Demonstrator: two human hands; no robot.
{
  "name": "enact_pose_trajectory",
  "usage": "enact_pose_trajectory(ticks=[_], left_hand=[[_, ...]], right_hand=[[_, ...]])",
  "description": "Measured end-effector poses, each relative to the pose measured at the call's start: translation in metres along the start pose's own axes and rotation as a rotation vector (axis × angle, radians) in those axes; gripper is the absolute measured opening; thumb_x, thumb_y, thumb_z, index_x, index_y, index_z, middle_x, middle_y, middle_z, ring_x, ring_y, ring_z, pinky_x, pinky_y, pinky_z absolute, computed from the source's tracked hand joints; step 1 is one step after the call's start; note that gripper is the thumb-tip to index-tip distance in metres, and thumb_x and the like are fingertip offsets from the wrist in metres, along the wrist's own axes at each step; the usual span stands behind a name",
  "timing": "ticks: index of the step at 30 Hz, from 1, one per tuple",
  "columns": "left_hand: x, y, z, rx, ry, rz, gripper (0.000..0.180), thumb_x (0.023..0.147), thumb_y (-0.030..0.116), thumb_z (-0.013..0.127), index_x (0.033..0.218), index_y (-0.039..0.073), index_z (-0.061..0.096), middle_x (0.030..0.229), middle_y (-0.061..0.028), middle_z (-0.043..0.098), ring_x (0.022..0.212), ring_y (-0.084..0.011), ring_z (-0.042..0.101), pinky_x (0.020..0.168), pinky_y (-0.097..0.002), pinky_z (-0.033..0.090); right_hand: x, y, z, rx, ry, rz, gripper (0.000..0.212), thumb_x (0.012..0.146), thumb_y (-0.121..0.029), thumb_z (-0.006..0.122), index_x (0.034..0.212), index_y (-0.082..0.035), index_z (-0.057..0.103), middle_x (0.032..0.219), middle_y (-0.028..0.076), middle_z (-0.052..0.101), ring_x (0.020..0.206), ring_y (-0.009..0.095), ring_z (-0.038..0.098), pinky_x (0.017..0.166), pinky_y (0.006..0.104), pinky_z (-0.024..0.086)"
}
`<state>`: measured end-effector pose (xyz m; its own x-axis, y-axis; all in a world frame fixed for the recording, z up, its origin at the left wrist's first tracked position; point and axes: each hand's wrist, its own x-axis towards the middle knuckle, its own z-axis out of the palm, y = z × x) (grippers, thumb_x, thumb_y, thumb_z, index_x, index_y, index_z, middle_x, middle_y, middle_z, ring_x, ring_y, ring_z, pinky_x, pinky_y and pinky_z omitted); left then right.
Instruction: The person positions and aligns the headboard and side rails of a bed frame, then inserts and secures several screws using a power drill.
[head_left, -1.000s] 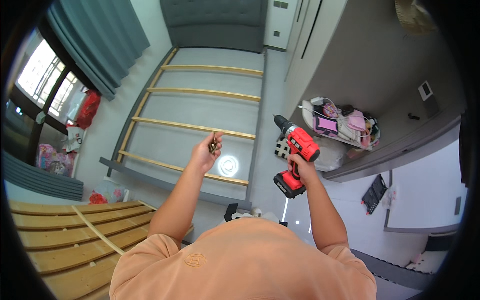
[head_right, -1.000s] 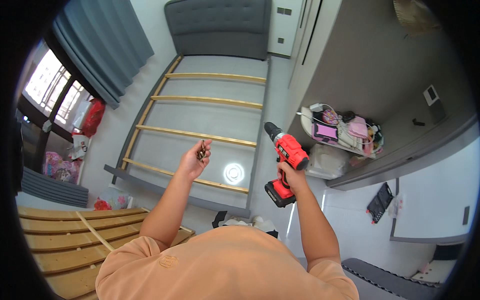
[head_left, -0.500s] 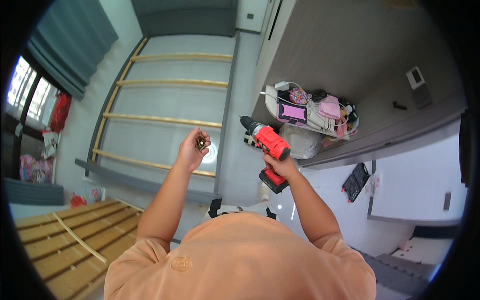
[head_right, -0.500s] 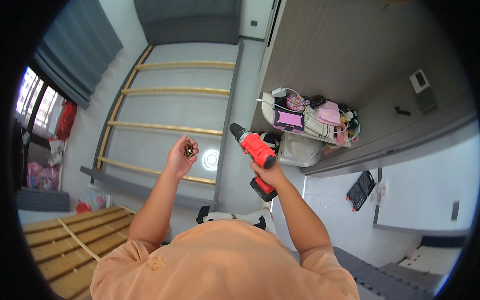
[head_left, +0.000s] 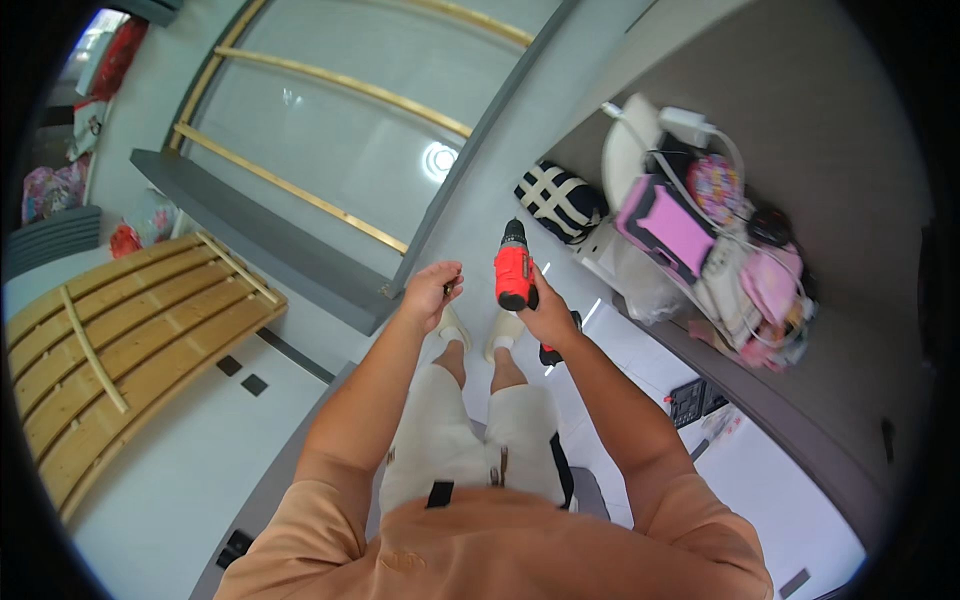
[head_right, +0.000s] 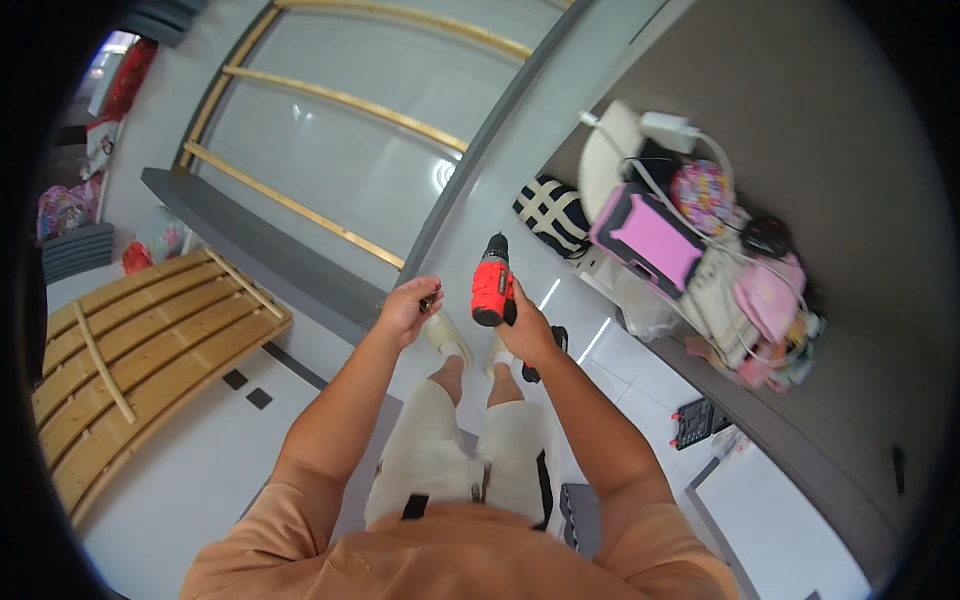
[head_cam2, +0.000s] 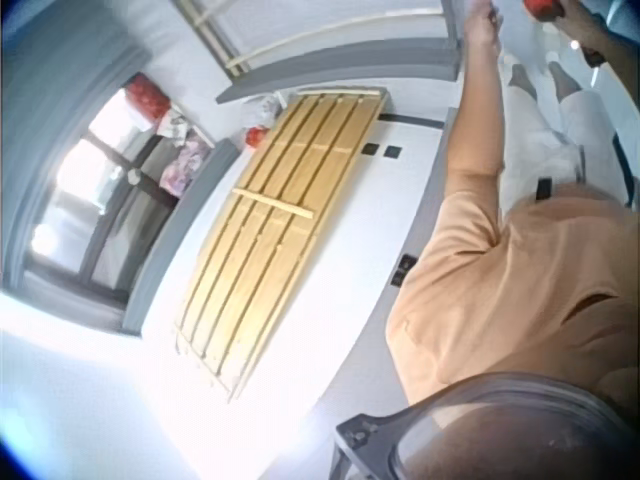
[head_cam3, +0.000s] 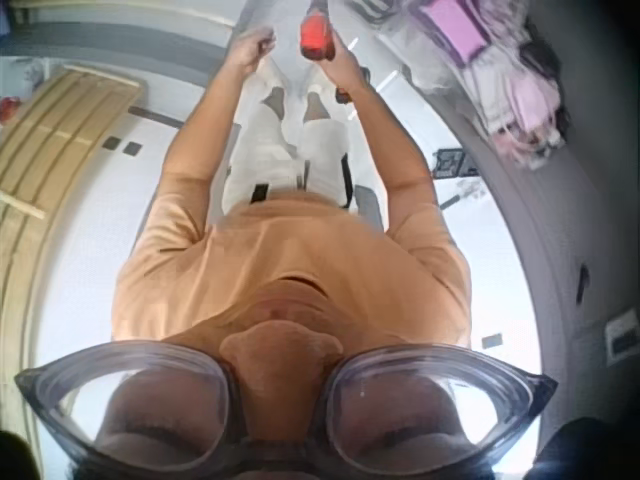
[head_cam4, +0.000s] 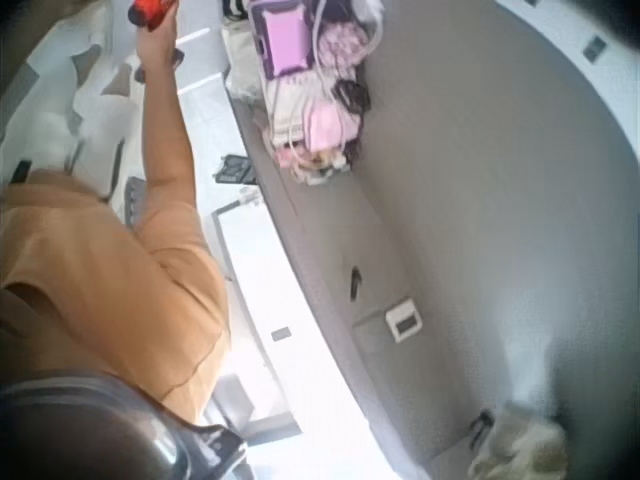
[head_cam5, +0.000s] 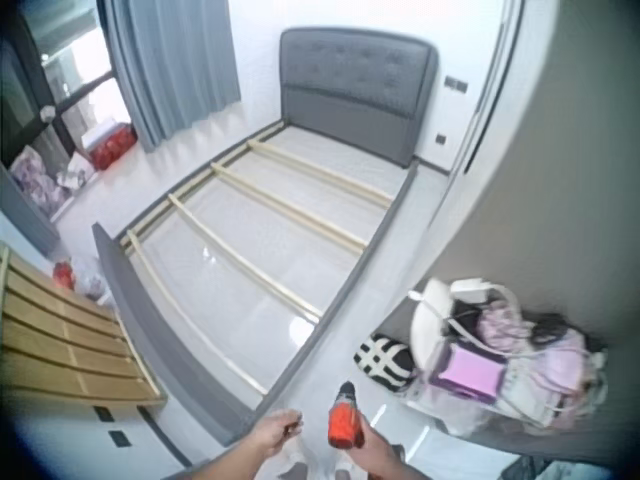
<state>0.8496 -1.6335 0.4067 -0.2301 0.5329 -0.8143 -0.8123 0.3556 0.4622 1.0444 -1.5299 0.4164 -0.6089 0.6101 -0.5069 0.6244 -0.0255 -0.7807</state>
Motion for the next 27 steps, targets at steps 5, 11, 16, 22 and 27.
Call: enact_pose_trajectory(ticks=[5, 11, 16, 22, 27], left_hand=[[0.139, -0.103, -0.044, 0.228, 0.161, -0.095, 0.016, 0.082, 0.006, 0.053, 0.096, 0.001, 0.057, 0.081, -0.0022, 0.055, 0.071, -0.0105, 0.052, 0.065, -0.0240, 0.047], [0.300, -0.195, -0.100, 0.927, 0.222, 0.125, 0.014, 0.075, 0.001, 0.055, 0.086, 0.005, 0.061, 0.079, -0.0080, 0.055, 0.073, -0.0173, 0.054, 0.066, -0.0280, 0.046], [0.391, -0.250, -0.139, 1.246, 0.294, 0.552, 0.015, 0.071, -0.002, 0.052, 0.082, 0.006, 0.059, 0.084, -0.0119, 0.054, 0.081, -0.0267, 0.054, 0.071, -0.0328, 0.046], [0.435, -0.266, -0.157, 1.425, 0.101, 0.784, 0.016, 0.070, -0.001, 0.054, 0.083, 0.008, 0.059, 0.100, -0.0058, 0.052, 0.096, -0.0252, 0.050, 0.076, -0.0336, 0.044], [0.438, -0.273, -0.164, 1.590, 0.035, 0.916, 0.017, 0.073, 0.010, 0.054, 0.089, 0.011, 0.060, 0.116, -0.0018, 0.048, 0.110, -0.0229, 0.041, 0.093, -0.0365, 0.033]], right_hand=[[0.096, 0.120, 0.059, -0.451, -0.096, 0.000, 0.083, 0.070, -0.016, 0.060, 0.137, -0.008, 0.011, 0.106, 0.024, 0.048, 0.094, 0.040, 0.050, 0.082, 0.0444, 0.042], [0.201, 0.265, 0.126, -0.851, -0.160, 0.027, 0.077, 0.069, -0.006, 0.055, 0.137, -0.013, 0.020, 0.095, 0.017, 0.048, 0.084, 0.033, 0.052, 0.072, 0.0412, 0.044], [0.254, 0.365, 0.158, -0.909, -0.175, 0.007, 0.078, 0.069, -0.003, 0.054, 0.138, -0.015, 0.019, 0.097, 0.017, 0.047, 0.086, 0.031, 0.051, 0.075, 0.0409, 0.043], [0.271, 0.418, 0.167, -0.748, 0.024, -0.269, 0.078, 0.068, -0.005, 0.059, 0.136, -0.016, 0.022, 0.103, 0.014, 0.046, 0.092, 0.030, 0.048, 0.078, 0.0403, 0.040], [0.267, 0.417, 0.168, -0.856, 0.022, -0.268, 0.083, 0.066, -0.006, 0.067, 0.136, -0.015, 0.024, 0.109, 0.014, 0.044, 0.100, 0.029, 0.045, 0.085, 0.0398, 0.037]])
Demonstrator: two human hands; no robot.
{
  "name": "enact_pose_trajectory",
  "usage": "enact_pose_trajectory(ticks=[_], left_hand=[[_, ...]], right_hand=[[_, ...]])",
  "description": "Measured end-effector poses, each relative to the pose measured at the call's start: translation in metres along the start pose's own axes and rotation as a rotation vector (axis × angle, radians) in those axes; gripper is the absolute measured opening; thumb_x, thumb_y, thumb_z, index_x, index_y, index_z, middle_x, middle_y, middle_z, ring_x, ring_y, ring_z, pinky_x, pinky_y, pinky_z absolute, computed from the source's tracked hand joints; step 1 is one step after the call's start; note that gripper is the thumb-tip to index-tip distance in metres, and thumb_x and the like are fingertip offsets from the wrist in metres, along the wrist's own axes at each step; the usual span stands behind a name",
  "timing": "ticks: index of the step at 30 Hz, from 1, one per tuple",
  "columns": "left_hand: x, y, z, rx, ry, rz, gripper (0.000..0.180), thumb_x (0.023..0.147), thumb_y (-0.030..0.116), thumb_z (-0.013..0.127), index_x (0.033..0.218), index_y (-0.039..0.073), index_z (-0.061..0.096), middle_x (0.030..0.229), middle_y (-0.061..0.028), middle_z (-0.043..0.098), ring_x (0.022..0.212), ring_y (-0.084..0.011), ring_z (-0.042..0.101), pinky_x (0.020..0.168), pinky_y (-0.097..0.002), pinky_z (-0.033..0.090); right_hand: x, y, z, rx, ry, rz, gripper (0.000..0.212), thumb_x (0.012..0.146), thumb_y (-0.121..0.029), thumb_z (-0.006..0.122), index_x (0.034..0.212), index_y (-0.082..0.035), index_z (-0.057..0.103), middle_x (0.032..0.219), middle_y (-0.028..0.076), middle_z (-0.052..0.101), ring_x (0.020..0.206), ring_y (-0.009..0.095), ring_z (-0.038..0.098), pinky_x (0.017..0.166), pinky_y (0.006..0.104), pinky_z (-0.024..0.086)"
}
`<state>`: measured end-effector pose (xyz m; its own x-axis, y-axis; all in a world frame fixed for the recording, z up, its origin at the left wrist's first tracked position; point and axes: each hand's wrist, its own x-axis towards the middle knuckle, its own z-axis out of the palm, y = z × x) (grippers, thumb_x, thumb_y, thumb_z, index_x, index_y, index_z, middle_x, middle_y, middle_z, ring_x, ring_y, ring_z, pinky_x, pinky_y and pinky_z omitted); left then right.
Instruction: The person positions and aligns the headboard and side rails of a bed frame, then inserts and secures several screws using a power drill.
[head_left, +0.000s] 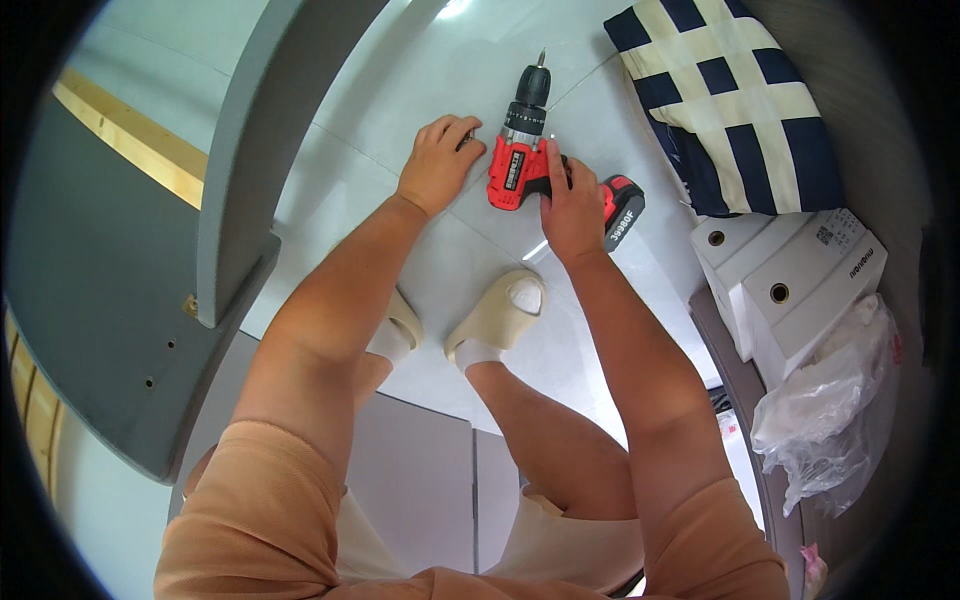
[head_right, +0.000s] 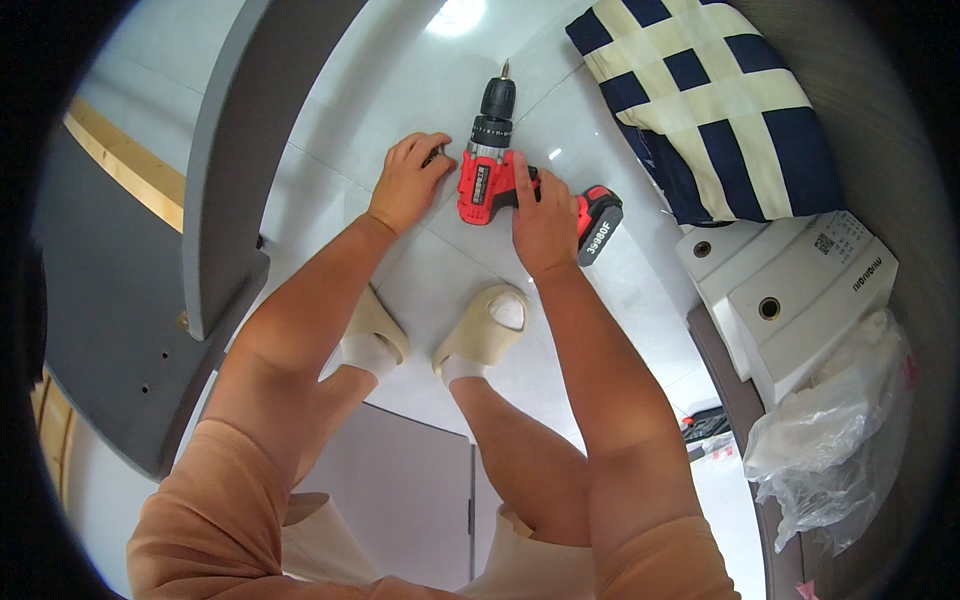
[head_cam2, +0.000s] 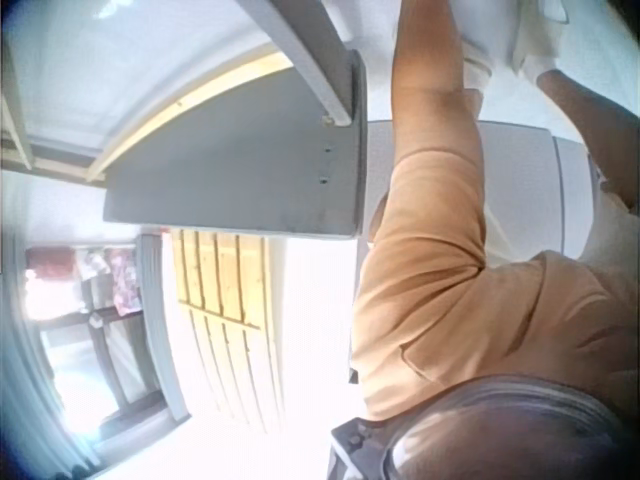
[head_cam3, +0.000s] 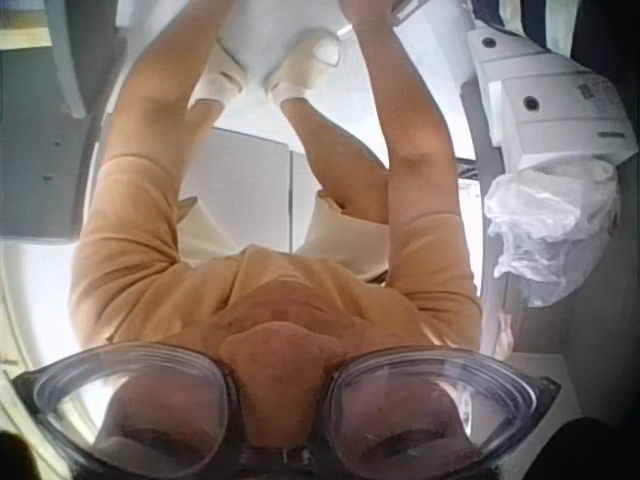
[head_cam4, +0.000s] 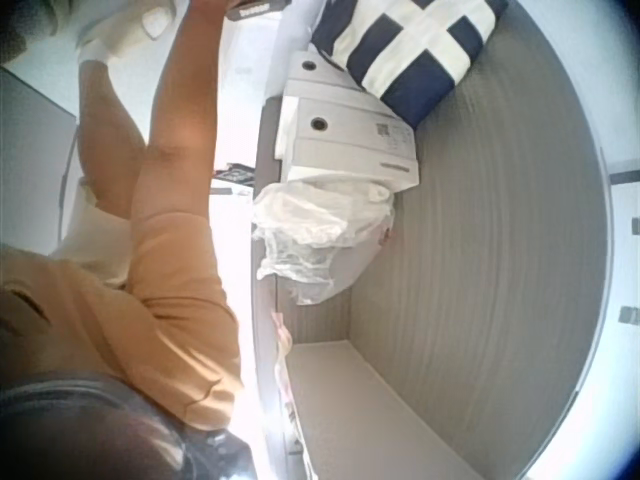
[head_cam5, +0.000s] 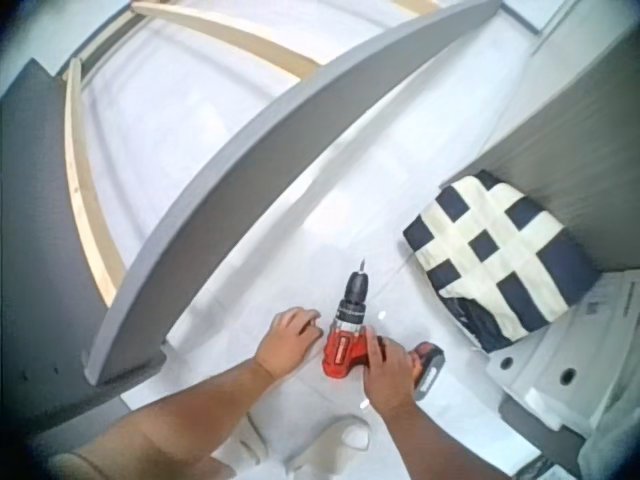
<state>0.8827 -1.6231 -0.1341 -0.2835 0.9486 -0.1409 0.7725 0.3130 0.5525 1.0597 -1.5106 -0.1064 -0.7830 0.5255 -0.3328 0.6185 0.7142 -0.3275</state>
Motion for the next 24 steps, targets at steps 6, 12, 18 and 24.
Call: enact_pose_trajectory(ticks=[6, 12, 18, 24], left_hand=[[0.003, 0.013, -0.022, 0.020, -0.016, 0.036, 0.033, 0.067, 0.003, 0.061, 0.098, 0.014, 0.059, 0.125, -0.0043, 0.043, 0.115, -0.0292, 0.039, 0.095, -0.0403, 0.032], [-0.022, 0.047, -0.089, -0.119, -0.006, -0.141, 0.043, 0.067, 0.009, 0.067, 0.108, 0.013, 0.054, 0.127, -0.0120, 0.039, 0.117, -0.0326, 0.036, 0.095, -0.0406, 0.033], [-0.048, 0.137, -0.233, -0.291, 0.116, -0.342, 0.050, 0.070, 0.012, 0.067, 0.116, 0.012, 0.048, 0.129, -0.0135, 0.036, 0.115, -0.0344, 0.037, 0.095, -0.0396, 0.033], [-0.073, 0.236, -0.421, -0.331, 0.212, -0.283, 0.055, 0.071, 0.013, 0.067, 0.121, 0.008, 0.044, 0.127, -0.0154, 0.038, 0.117, -0.0330, 0.037, 0.096, -0.0373, 0.033]], right_hand=[[-0.004, -0.016, -0.028, -0.011, 0.032, 0.058, 0.078, 0.065, -0.012, 0.069, 0.133, -0.017, 0.030, 0.119, 0.013, 0.040, 0.111, 0.029, 0.039, 0.088, 0.0427, 0.032], [-0.017, -0.061, -0.084, 0.149, 0.045, 0.081, 0.082, 0.063, -0.014, 0.073, 0.132, -0.015, 0.030, 0.123, 0.016, 0.036, 0.114, 0.031, 0.037, 0.093, 0.0430, 0.030], [-0.039, -0.124, -0.198, 0.449, 0.120, 0.103, 0.083, 0.062, -0.013, 0.074, 0.132, -0.009, 0.029, 0.125, 0.020, 0.034, 0.115, 0.036, 0.036, 0.093, 0.0422, 0.032], [-0.091, -0.185, -0.373, 0.634, 0.228, 0.044, 0.081, 0.065, -0.011, 0.072, 0.131, -0.003, 0.027, 0.125, 0.020, 0.037, 0.116, 0.036, 0.037, 0.095, 0.0383, 0.033]])
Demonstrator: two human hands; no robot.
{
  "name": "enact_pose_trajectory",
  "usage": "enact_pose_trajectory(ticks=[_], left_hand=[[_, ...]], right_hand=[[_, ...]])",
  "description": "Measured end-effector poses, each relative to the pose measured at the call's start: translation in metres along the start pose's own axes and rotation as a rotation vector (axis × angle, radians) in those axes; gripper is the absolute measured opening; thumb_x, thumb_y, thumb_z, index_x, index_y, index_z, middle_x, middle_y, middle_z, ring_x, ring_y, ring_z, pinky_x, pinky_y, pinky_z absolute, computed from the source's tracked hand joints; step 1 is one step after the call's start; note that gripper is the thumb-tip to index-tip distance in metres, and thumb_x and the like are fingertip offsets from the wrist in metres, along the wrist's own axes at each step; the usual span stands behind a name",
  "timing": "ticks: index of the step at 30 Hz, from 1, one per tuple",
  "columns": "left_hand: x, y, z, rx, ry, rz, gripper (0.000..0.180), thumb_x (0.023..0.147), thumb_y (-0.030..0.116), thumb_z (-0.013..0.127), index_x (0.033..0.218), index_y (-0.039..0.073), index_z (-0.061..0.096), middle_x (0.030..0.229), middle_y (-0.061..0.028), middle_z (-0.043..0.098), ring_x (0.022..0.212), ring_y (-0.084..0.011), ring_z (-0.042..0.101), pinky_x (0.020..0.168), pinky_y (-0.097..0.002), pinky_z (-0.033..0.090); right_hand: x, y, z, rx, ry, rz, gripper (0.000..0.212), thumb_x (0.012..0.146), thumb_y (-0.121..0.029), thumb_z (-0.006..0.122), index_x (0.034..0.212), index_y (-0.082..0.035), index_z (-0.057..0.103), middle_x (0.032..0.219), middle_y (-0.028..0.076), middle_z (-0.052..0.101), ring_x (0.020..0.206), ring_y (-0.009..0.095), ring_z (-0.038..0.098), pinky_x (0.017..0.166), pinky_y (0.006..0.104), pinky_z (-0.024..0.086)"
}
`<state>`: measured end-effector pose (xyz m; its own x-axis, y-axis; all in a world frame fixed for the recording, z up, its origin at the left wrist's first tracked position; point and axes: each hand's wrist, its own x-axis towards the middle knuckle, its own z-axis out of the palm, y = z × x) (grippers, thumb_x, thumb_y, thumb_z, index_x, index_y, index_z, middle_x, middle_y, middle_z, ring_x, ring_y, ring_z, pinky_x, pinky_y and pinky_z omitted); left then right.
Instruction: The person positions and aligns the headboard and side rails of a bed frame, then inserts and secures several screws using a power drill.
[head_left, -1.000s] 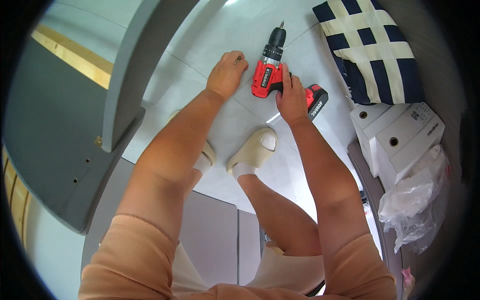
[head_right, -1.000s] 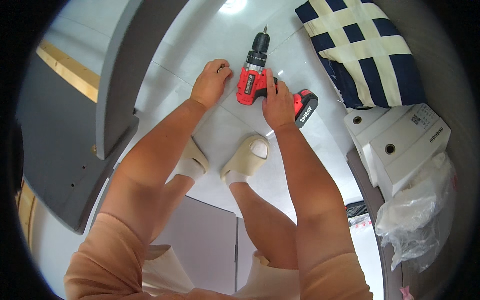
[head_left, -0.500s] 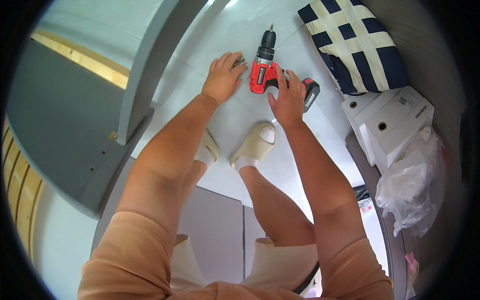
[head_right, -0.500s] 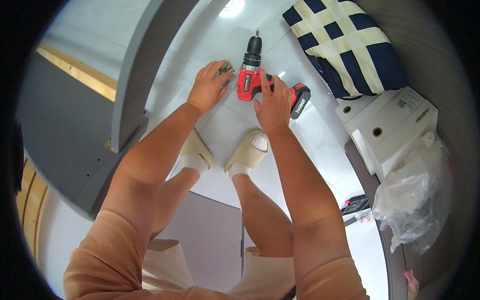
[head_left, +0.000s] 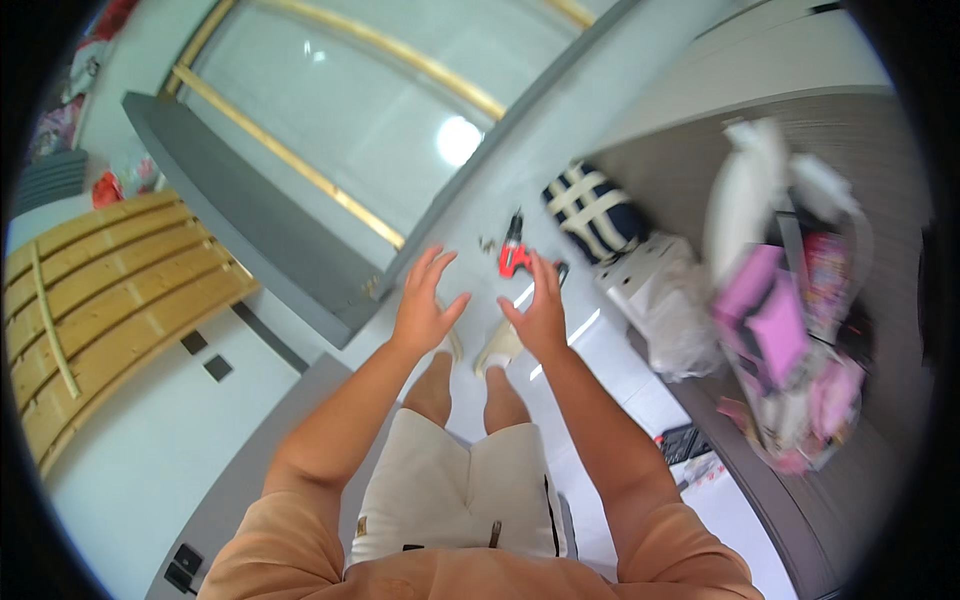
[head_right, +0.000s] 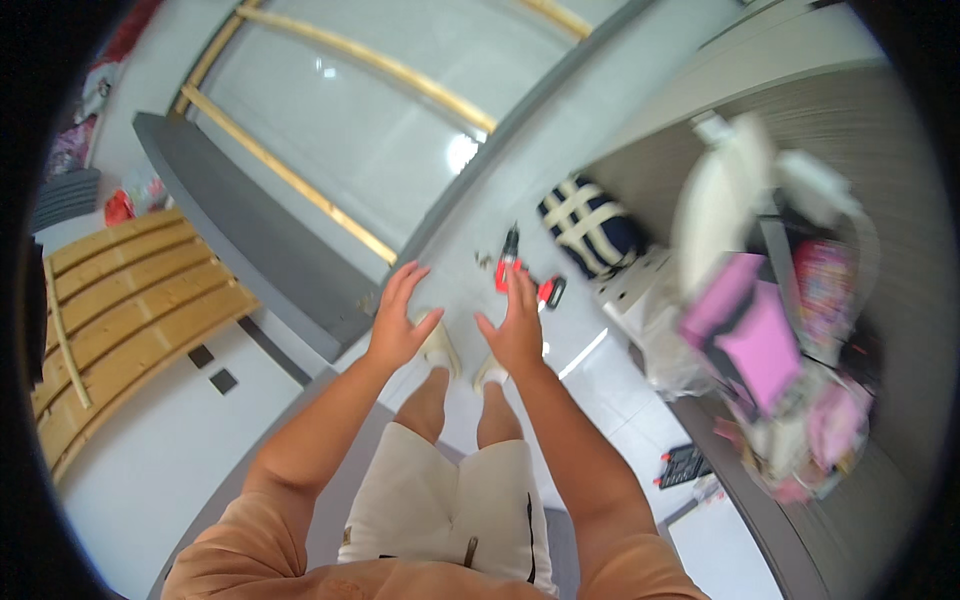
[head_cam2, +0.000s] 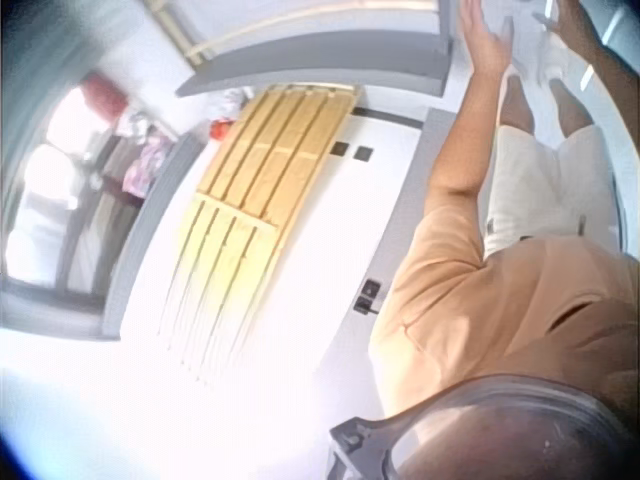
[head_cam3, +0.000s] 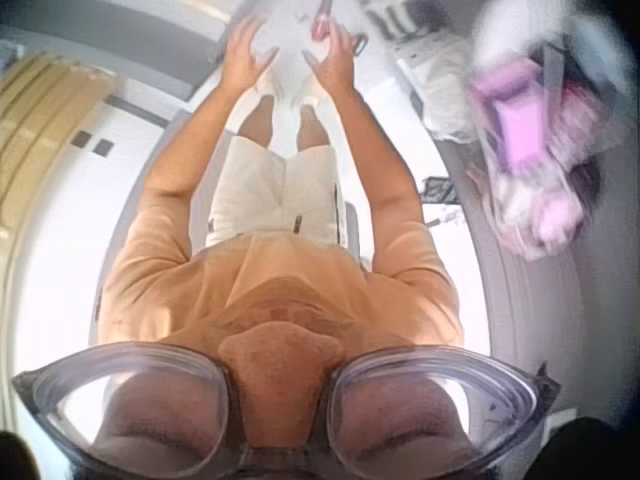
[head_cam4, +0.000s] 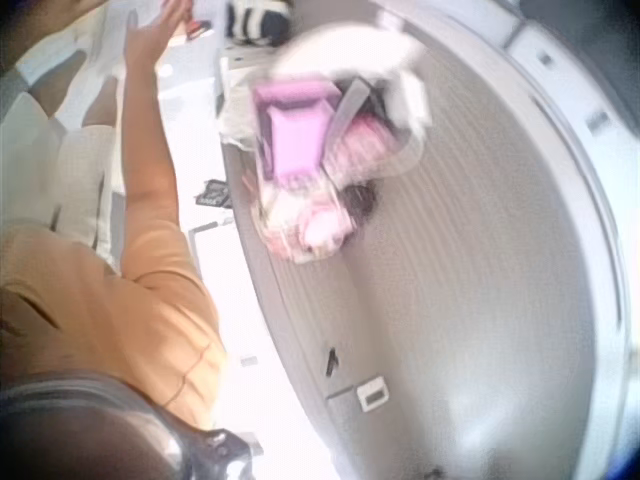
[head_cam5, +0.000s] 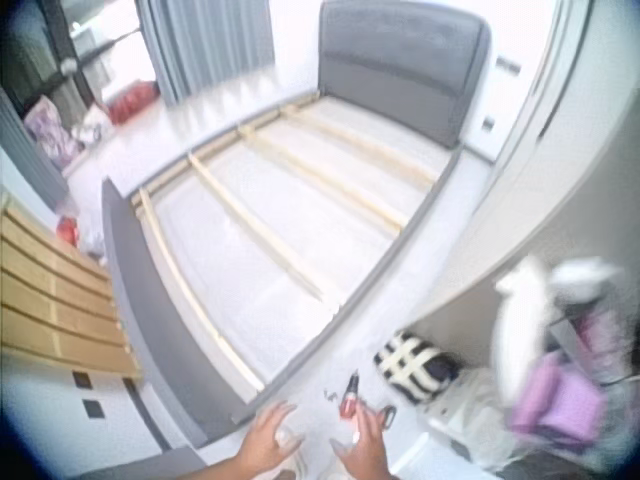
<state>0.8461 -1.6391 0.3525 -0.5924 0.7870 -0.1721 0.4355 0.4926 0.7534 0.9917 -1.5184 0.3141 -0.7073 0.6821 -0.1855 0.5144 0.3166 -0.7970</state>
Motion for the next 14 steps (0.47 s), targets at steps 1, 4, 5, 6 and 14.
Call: enact_pose_trajectory(ticks=[1, 4, 5, 6, 14], left_hand=[[-0.007, 0.025, -0.023, -0.020, 0.017, 0.000, 0.056, 0.071, 0.013, 0.067, 0.122, 0.007, 0.043, 0.127, -0.0157, 0.038, 0.117, -0.0324, 0.037, 0.096, -0.0370, 0.032], [-0.007, 0.096, -0.080, -0.083, 0.080, 0.101, 0.056, 0.070, 0.013, 0.067, 0.121, 0.006, 0.043, 0.125, -0.0165, 0.039, 0.115, -0.0332, 0.039, 0.095, -0.0380, 0.033], [-0.010, 0.124, -0.100, -0.092, 0.090, 0.166, 0.056, 0.070, 0.013, 0.067, 0.121, 0.006, 0.043, 0.125, -0.0165, 0.039, 0.115, -0.0332, 0.039, 0.095, -0.0380, 0.033], [-0.008, 0.158, -0.118, -0.107, 0.125, 0.238, 0.056, 0.070, 0.013, 0.067, 0.120, 0.006, 0.043, 0.125, -0.0163, 0.040, 0.115, -0.0324, 0.040, 0.095, -0.0377, 0.033], [-0.028, 0.315, -0.184, -0.300, 0.025, 0.646, 0.047, 0.074, 0.008, 0.060, 0.118, 0.005, 0.046, 0.120, -0.0138, 0.044, 0.113, -0.0281, 0.042, 0.095, -0.0361, 0.033]], right_hand=[[-0.009, -0.030, -0.023, 0.041, 0.006, 0.023, 0.080, 0.065, -0.013, 0.071, 0.131, -0.002, 0.028, 0.125, 0.019, 0.037, 0.116, 0.036, 0.037, 0.094, 0.0386, 0.035], [-0.018, -0.098, -0.093, 0.129, 0.027, 0.021, 0.078, 0.067, -0.014, 0.071, 0.132, -0.003, 0.029, 0.123, 0.017, 0.041, 0.108, 0.028, 0.047, 0.086, 0.0333, 0.041], [-0.025, -0.124, -0.119, 0.094, 0.134, -0.052, 0.076, 0.066, -0.014, 0.072, 0.130, -0.002, 0.033, 0.115, 0.016, 0.047, 0.103, 0.025, 0.051, 0.084, 0.0314, 0.042], [-0.033, -0.147, -0.151, 0.115, 0.174, -0.086, 0.073, 0.066, -0.014, 0.072, 0.128, -0.003, 0.036, 0.111, 0.016, 0.050, 0.102, 0.025, 0.052, 0.085, 0.0316, 0.042], [-0.217, -0.375, -0.413, -0.097, 0.923, -0.605, 0.063, 0.058, -0.008, 0.076, 0.114, 0.002, 0.049, 0.112, 0.012, 0.052, 0.103, 0.021, 0.050, 0.090, 0.0312, 0.038]])
